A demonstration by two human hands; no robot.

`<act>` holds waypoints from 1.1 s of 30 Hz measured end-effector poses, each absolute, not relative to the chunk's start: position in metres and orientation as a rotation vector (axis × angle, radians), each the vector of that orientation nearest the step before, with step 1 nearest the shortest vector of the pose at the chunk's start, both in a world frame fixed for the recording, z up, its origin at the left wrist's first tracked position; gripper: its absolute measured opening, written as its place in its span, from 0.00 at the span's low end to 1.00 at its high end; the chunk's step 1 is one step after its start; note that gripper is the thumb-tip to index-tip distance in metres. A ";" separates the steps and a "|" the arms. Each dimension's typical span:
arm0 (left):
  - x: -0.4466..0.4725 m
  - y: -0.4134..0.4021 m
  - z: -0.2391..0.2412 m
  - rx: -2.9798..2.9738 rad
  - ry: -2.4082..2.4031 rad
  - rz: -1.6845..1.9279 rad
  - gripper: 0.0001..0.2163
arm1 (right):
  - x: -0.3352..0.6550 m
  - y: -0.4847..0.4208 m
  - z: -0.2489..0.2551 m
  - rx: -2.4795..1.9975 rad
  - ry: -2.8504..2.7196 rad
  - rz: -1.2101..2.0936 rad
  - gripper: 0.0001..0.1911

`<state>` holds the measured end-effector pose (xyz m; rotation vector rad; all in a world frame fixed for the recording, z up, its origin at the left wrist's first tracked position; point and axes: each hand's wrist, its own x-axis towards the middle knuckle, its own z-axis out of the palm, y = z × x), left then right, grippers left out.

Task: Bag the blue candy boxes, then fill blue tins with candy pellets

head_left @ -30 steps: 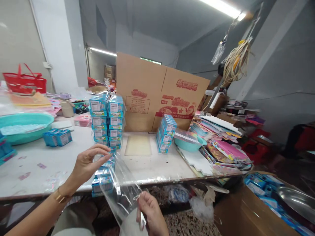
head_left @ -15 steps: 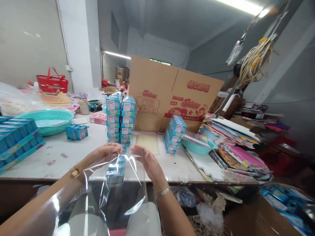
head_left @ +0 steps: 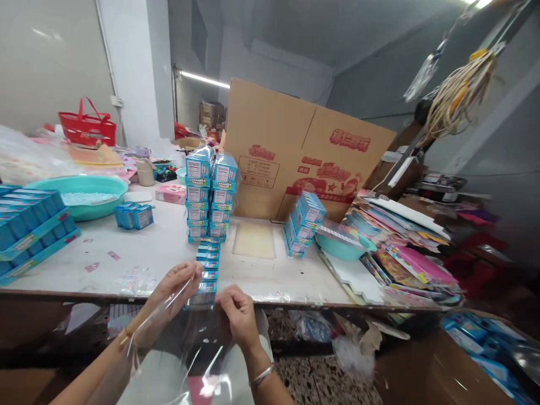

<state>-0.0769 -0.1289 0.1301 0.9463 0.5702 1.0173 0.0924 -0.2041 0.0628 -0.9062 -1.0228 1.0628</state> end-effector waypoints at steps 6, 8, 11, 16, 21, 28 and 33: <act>-0.106 -0.135 0.073 1.397 0.723 0.348 0.22 | 0.104 -0.205 0.056 -0.465 -0.712 1.253 0.18; -0.108 -0.143 0.052 1.183 0.689 0.498 0.22 | 0.090 -0.208 0.032 -0.417 -0.484 1.431 0.17; -0.108 -0.156 0.033 0.677 0.680 0.851 0.18 | 0.065 -0.215 -0.011 -0.486 -0.296 1.604 0.19; -0.121 -0.149 0.038 0.556 0.808 1.009 0.13 | 0.057 -0.198 -0.019 -0.720 -0.440 1.595 0.22; -0.129 -0.110 0.030 0.903 0.915 0.989 0.20 | 0.080 -0.147 0.012 -0.825 -0.572 1.387 0.23; -0.109 -0.113 -0.026 0.937 1.101 1.055 0.28 | 0.065 -0.141 -0.042 -1.015 -0.689 1.146 0.27; -0.095 -0.117 -0.031 0.957 1.145 1.207 0.30 | 0.041 -0.139 -0.053 -1.091 -0.668 0.941 0.27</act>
